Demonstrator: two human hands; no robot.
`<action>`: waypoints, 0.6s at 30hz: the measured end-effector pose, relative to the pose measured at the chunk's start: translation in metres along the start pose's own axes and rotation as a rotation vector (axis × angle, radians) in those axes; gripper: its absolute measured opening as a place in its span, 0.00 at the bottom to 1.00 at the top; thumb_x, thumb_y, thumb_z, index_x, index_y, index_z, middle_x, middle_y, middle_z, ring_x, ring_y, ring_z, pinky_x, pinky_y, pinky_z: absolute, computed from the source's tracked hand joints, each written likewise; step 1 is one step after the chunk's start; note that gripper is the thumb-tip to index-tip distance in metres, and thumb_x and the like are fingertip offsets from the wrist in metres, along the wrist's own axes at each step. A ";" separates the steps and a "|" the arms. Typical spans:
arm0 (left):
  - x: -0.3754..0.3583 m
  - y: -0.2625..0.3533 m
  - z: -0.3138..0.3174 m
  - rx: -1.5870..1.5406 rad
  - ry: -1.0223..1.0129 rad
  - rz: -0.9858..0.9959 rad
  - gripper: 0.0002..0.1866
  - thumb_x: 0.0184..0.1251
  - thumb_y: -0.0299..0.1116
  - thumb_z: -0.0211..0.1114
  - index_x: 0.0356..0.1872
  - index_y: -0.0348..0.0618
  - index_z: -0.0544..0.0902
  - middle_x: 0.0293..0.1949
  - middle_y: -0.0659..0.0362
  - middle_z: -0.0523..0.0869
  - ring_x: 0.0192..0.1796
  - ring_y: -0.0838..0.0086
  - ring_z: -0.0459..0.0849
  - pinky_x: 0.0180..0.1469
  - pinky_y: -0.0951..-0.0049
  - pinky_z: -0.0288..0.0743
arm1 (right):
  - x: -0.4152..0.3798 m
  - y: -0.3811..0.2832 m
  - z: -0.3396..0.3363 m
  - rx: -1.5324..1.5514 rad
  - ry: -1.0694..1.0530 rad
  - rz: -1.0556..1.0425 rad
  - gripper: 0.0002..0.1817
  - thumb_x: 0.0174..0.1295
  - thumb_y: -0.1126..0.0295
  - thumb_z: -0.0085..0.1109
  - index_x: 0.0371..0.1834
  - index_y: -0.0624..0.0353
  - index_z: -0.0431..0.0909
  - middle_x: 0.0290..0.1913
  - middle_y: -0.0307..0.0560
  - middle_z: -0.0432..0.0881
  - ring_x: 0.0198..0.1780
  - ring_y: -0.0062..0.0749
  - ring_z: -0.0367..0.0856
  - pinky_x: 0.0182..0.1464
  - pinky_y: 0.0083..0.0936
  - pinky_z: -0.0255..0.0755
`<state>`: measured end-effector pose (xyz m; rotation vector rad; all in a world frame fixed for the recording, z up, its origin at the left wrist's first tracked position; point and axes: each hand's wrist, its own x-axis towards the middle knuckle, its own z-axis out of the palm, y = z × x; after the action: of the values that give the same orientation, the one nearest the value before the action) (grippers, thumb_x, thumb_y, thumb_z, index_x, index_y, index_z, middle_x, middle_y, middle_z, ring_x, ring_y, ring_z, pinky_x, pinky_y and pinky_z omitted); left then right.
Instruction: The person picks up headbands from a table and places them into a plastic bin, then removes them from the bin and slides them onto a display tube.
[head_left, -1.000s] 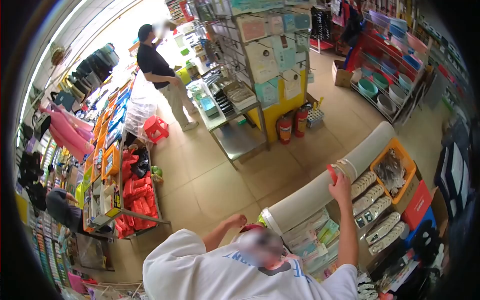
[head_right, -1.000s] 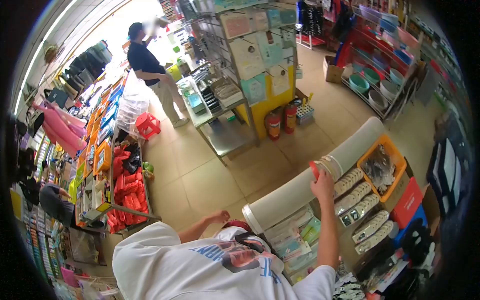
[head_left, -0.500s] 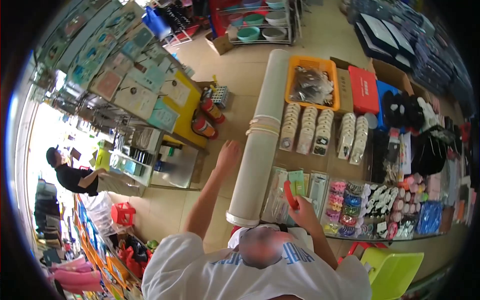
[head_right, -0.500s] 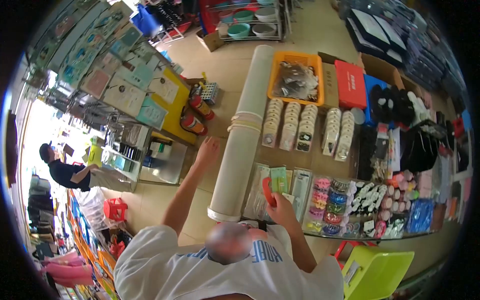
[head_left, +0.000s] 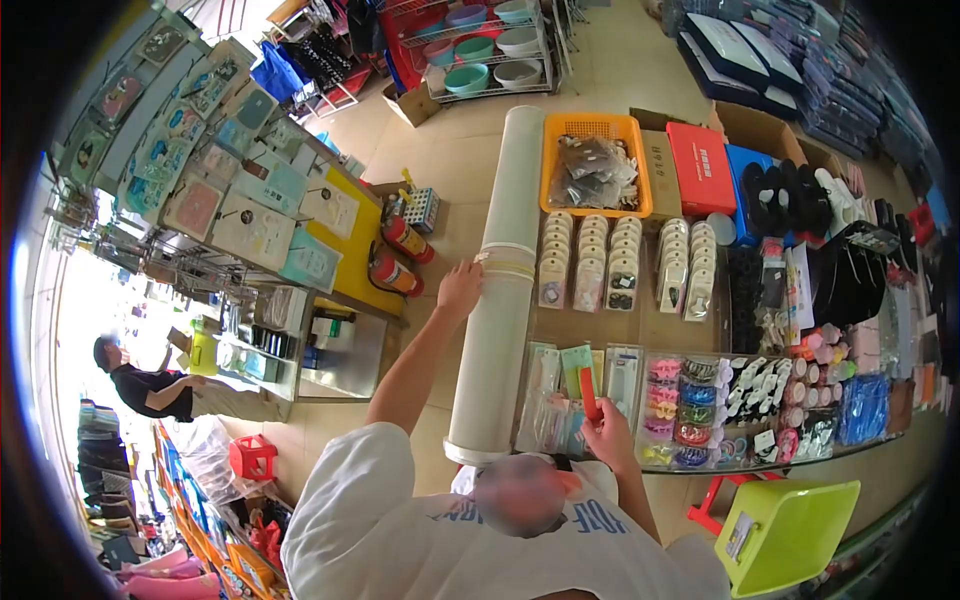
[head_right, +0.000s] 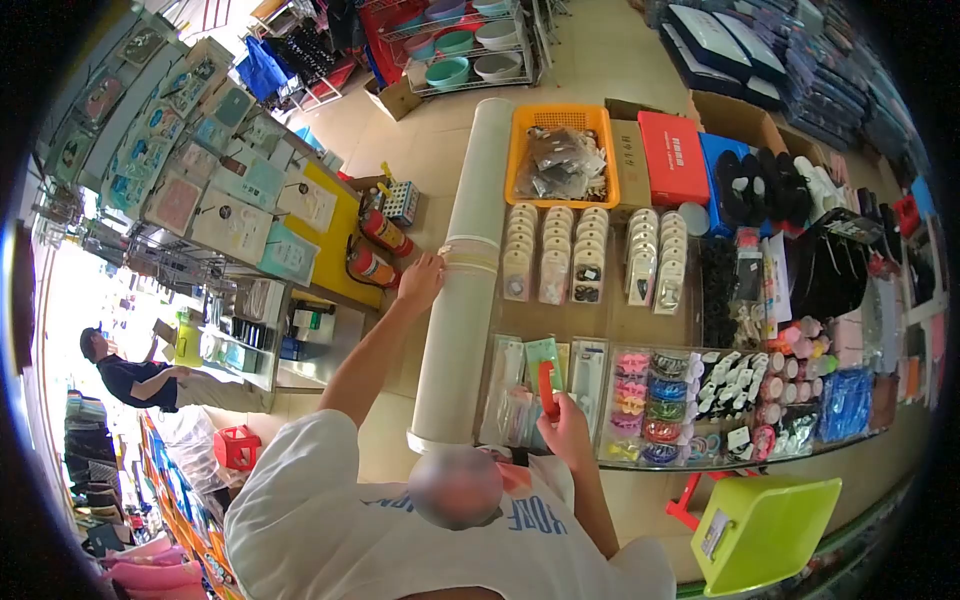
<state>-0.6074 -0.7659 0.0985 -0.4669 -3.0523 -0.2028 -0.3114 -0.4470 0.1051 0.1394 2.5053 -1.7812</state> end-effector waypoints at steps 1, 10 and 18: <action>-0.001 0.001 0.000 0.012 0.020 0.003 0.10 0.59 0.31 0.62 0.42 0.45 0.80 0.45 0.53 0.80 0.52 0.57 0.81 0.53 0.57 0.77 | 0.001 0.004 0.001 0.010 -0.014 0.008 0.12 0.56 0.73 0.62 0.42 0.64 0.72 0.31 0.52 0.82 0.32 0.40 0.85 0.36 0.32 0.78; -0.023 0.017 -0.066 0.031 0.091 0.090 0.06 0.61 0.31 0.60 0.37 0.46 0.82 0.43 0.57 0.80 0.51 0.63 0.82 0.51 0.61 0.78 | 0.015 0.011 0.012 -0.068 -0.089 -0.036 0.14 0.55 0.73 0.63 0.43 0.62 0.72 0.32 0.54 0.83 0.34 0.46 0.85 0.37 0.36 0.77; -0.066 0.022 -0.148 0.057 0.257 0.150 0.08 0.68 0.34 0.59 0.40 0.42 0.81 0.41 0.56 0.78 0.46 0.60 0.81 0.48 0.60 0.78 | 0.011 -0.003 0.030 -0.093 -0.218 -0.099 0.13 0.55 0.72 0.63 0.42 0.62 0.73 0.33 0.55 0.83 0.35 0.49 0.84 0.38 0.39 0.76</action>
<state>-0.5335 -0.7847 0.2431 -0.6116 -2.7517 -0.1552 -0.3231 -0.4761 0.0966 -0.1762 2.4698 -1.6101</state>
